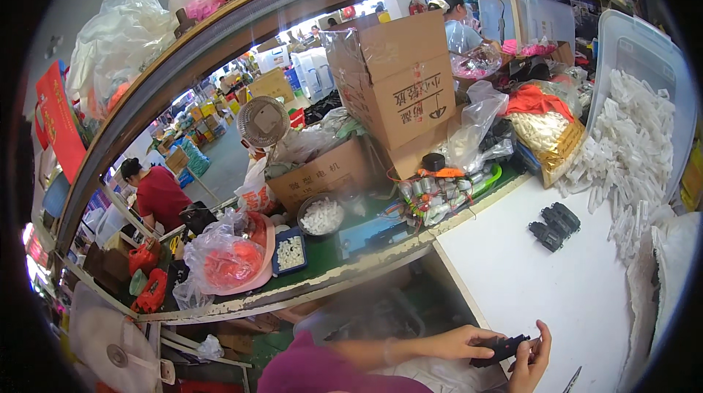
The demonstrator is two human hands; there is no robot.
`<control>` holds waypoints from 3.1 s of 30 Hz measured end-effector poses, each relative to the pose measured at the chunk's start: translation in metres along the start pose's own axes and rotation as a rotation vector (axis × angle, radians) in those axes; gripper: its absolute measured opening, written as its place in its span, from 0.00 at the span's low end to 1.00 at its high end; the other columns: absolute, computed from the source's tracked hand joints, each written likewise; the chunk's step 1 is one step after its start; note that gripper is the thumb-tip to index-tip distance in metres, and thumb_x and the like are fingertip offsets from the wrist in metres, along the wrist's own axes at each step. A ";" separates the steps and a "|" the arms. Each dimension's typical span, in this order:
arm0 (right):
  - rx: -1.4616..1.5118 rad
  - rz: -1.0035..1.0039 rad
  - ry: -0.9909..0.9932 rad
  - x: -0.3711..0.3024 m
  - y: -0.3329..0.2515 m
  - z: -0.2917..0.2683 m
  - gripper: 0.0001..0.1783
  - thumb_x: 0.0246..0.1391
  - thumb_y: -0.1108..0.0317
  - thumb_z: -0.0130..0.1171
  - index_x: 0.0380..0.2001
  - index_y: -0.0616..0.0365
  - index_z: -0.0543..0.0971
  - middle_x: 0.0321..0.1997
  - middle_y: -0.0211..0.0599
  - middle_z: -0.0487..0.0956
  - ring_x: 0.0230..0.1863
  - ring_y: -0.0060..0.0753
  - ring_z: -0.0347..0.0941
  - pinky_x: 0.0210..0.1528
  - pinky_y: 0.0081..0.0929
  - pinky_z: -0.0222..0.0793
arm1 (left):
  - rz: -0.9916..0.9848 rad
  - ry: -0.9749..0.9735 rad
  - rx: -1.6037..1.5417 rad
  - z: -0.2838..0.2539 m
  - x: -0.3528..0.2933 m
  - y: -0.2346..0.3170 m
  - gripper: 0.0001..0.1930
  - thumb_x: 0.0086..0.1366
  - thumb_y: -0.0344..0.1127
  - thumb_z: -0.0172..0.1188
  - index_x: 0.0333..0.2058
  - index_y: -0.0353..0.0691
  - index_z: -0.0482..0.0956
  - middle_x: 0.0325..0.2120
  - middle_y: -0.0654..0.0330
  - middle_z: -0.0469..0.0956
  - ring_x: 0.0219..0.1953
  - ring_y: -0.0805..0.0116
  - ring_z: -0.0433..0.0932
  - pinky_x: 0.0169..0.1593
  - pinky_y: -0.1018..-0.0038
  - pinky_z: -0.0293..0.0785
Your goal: The person assembles internal motor mechanisms into plastic housing shells by hand, pressing the casing halves together. They then fit components into black casings and seat and secure the parts using a small screwdriver.
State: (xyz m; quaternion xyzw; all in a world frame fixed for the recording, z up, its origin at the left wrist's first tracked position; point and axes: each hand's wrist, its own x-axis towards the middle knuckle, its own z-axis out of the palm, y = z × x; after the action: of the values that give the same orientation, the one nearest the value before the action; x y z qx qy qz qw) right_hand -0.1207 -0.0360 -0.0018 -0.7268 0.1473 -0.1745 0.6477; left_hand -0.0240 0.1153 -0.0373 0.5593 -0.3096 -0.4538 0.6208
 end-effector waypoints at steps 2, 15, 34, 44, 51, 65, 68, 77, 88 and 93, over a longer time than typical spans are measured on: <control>0.018 0.006 -0.011 -0.001 0.003 -0.001 0.23 0.55 0.67 0.48 0.55 0.54 0.62 0.21 0.22 0.62 0.15 0.13 0.52 0.15 0.10 0.49 | 0.038 -0.013 -0.123 -0.003 -0.002 -0.002 0.24 0.62 0.38 0.51 0.55 0.34 0.61 0.38 0.67 0.71 0.37 0.82 0.66 0.40 0.83 0.66; -0.466 -0.294 -0.044 -0.001 0.038 -0.016 0.19 0.54 0.72 0.49 0.51 0.57 0.68 0.29 0.31 0.68 0.25 0.21 0.61 0.28 0.17 0.59 | 0.086 0.158 -0.470 -0.024 0.000 -0.001 0.24 0.57 0.37 0.58 0.50 0.33 0.64 0.40 0.65 0.72 0.40 0.82 0.67 0.45 0.84 0.63; 0.515 -0.003 0.330 -0.013 -0.012 0.007 0.29 0.58 0.60 0.43 0.60 0.50 0.49 0.15 0.21 0.56 0.09 0.09 0.45 0.08 0.09 0.41 | 0.053 0.160 -0.417 -0.022 0.007 -0.012 0.21 0.56 0.35 0.59 0.46 0.32 0.68 0.38 0.63 0.73 0.39 0.80 0.69 0.46 0.82 0.63; 1.302 -0.315 -0.044 0.003 -0.216 0.026 0.06 0.62 0.65 0.29 0.36 0.53 0.55 0.25 0.37 0.60 0.12 0.32 0.58 0.09 0.20 0.60 | 0.022 0.182 -0.429 -0.019 0.006 -0.004 0.19 0.58 0.34 0.57 0.47 0.33 0.68 0.39 0.63 0.73 0.40 0.80 0.69 0.47 0.81 0.63; 1.310 -0.348 -0.253 0.006 -0.207 0.037 0.10 0.62 0.64 0.30 0.45 0.45 0.48 0.28 0.38 0.61 0.12 0.31 0.60 0.09 0.21 0.61 | -0.020 0.213 -0.449 -0.020 -0.002 -0.008 0.18 0.58 0.34 0.56 0.45 0.34 0.68 0.38 0.64 0.73 0.37 0.80 0.70 0.45 0.82 0.65; 1.276 -0.481 -0.634 0.035 -0.199 0.082 0.29 0.62 0.63 0.32 0.62 0.32 0.37 0.34 0.39 0.64 0.10 0.28 0.61 0.09 0.21 0.61 | 0.080 0.272 -0.429 -0.043 -0.001 -0.020 0.17 0.59 0.36 0.56 0.44 0.35 0.69 0.36 0.66 0.73 0.36 0.82 0.69 0.43 0.83 0.64; 1.146 -0.464 -0.495 0.073 -0.152 0.091 0.26 0.62 0.62 0.30 0.62 0.35 0.41 0.36 0.38 0.64 0.11 0.23 0.60 0.10 0.19 0.60 | 0.133 0.373 -0.436 -0.056 -0.005 -0.015 0.17 0.59 0.38 0.56 0.44 0.35 0.69 0.34 0.66 0.73 0.35 0.81 0.69 0.42 0.83 0.65; 0.114 0.097 0.236 0.056 0.026 0.022 0.13 0.55 0.69 0.42 0.44 0.58 0.67 0.19 0.24 0.61 0.16 0.13 0.54 0.16 0.14 0.50 | 0.273 0.598 -0.054 -0.068 0.059 -0.017 0.25 0.59 0.38 0.57 0.52 0.33 0.61 0.39 0.65 0.68 0.38 0.81 0.67 0.41 0.83 0.66; -0.186 0.058 0.157 0.026 0.100 0.010 0.14 0.55 0.66 0.46 0.45 0.54 0.64 0.25 0.36 0.68 0.26 0.33 0.64 0.28 0.26 0.61 | 0.510 0.964 0.245 -0.054 0.086 -0.059 0.28 0.54 0.43 0.60 0.52 0.39 0.64 0.34 0.59 0.74 0.28 0.75 0.70 0.34 0.80 0.68; -0.413 -0.116 0.398 0.013 0.080 0.014 0.14 0.52 0.66 0.50 0.37 0.66 0.74 0.31 0.45 0.74 0.32 0.41 0.68 0.36 0.32 0.65 | 0.428 0.783 0.254 -0.045 0.065 -0.027 0.28 0.55 0.38 0.60 0.52 0.36 0.62 0.43 0.55 0.72 0.43 0.71 0.71 0.46 0.77 0.66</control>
State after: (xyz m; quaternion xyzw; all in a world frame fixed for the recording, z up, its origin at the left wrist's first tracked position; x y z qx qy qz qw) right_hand -0.1019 -0.0391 -0.0821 -0.8019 0.2622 -0.3169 0.4333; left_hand 0.0362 0.0753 -0.0796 0.6836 -0.2136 -0.0288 0.6973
